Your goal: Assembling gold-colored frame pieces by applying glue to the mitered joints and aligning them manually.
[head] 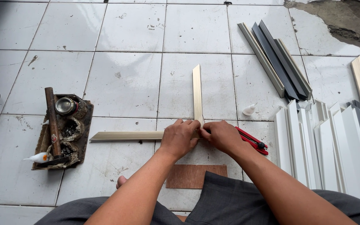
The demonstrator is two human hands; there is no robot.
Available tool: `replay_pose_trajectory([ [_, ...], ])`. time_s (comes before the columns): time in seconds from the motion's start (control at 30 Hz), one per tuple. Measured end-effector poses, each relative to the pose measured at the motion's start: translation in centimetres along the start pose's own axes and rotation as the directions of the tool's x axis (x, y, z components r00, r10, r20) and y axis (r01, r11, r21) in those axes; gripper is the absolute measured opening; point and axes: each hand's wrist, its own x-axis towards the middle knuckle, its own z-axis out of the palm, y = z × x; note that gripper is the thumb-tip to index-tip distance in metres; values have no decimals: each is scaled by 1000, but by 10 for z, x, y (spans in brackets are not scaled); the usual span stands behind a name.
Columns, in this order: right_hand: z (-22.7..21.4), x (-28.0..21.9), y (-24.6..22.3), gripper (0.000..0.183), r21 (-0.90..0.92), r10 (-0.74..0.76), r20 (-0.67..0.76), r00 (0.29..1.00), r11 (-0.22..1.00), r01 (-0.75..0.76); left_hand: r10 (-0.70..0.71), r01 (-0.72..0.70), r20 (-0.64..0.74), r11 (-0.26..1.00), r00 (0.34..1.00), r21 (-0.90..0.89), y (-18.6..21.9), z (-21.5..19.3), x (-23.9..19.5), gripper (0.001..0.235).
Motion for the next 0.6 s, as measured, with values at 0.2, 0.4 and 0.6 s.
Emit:
replay_pose_trajectory([
  [0.2,3,-1,1,27,1,8,-5,1000,1000,-8,58,-60,26,994,998,94,6,-8,1,25],
  [0.4,7,-1,5,25,6,34,-27,999,999,-34,45,-53,66,990,997,134,1,6,7,29],
  [0.6,0,-3,3,24,57,121,36,992,991,-123,36,-44,94,995,995,91,-2,10,9,27],
])
